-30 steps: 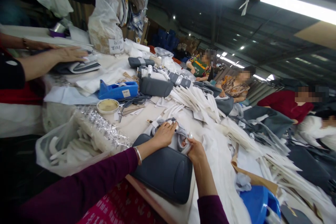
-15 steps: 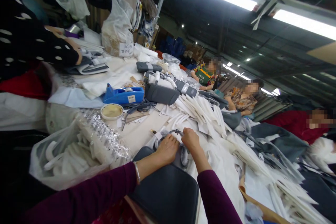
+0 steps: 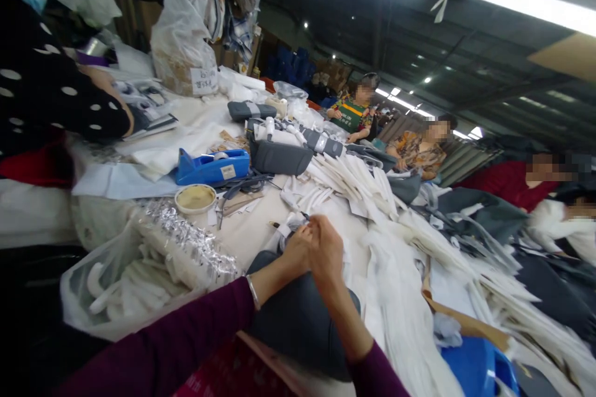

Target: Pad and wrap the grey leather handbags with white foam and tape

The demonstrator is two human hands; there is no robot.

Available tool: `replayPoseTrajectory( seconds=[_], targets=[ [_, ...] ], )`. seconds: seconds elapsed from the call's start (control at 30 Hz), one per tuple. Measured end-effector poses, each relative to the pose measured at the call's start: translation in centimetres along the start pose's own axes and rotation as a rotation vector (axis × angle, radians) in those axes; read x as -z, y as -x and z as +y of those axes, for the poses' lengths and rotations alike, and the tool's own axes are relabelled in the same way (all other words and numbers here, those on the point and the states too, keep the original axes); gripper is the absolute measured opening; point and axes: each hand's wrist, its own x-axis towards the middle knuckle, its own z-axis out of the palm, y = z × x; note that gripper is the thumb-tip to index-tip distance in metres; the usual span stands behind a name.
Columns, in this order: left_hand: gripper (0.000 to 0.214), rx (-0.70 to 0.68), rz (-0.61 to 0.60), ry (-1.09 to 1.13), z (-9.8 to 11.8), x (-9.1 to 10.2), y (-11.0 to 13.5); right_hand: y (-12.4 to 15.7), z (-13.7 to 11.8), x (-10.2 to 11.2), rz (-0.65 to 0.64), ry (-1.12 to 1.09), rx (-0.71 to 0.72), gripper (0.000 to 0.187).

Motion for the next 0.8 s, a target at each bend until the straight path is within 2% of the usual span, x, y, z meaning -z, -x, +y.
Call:
replayPoseTrajectory(
  seconds=[0.07, 0.13, 0.23, 0.3, 0.4, 0.47, 0.53, 0.6, 0.67, 0.73, 0.8],
  targets=[
    [0.026, 0.018, -0.009, -0.004, 0.0, 0.3, -0.2, 5.2, 1.9, 0.6, 0.056, 0.195, 0.014, 0.026],
    [0.026, 0.039, -0.025, -0.009, 0.0, 0.6, -0.6, 8.9, 3.8, 0.3, 0.029, 0.379, 0.051, 0.028],
    [0.031, 0.091, -0.074, -0.019, 0.1, 0.9, -2.0, 10.9, 5.4, -0.8, 0.026, 0.515, 0.073, 0.028],
    [0.033, 0.137, -0.109, -0.038, 0.3, 0.9, -3.3, 10.9, 5.7, -1.1, 0.032, 0.502, 0.069, 0.028],
    [0.034, 0.176, -0.118, -0.083, 0.6, 0.7, -4.6, 10.4, 5.6, -0.8, 0.075, 0.364, 0.109, 0.031],
    [0.031, 0.179, -0.107, -0.118, 0.9, 0.3, -4.8, 10.0, 5.7, -0.1, 0.2, 0.27, 0.141, 0.033],
    [0.028, 0.175, -0.093, -0.149, 1.1, -0.1, -4.4, 9.2, 6.0, 0.8, 0.348, 0.27, 0.123, 0.041],
    [0.027, 0.166, -0.075, -0.174, 1.2, -0.5, -4.0, 7.8, 6.7, 1.7, 0.388, 0.319, 0.042, 0.056],
    [0.025, 0.161, -0.061, -0.195, 1.2, -0.7, -3.8, 5.9, 7.3, 2.4, 0.258, 0.336, -0.111, 0.064],
    [0.024, 0.157, -0.061, -0.212, 1.1, -0.7, -3.7, 4.1, 8.0, 2.9, 0.077, 0.344, -0.27, 0.064],
    [0.024, 0.153, -0.072, -0.223, 0.9, -0.6, -3.8, 2.7, 8.5, 3.2, -0.007, 0.357, -0.361, 0.059]
  ],
)
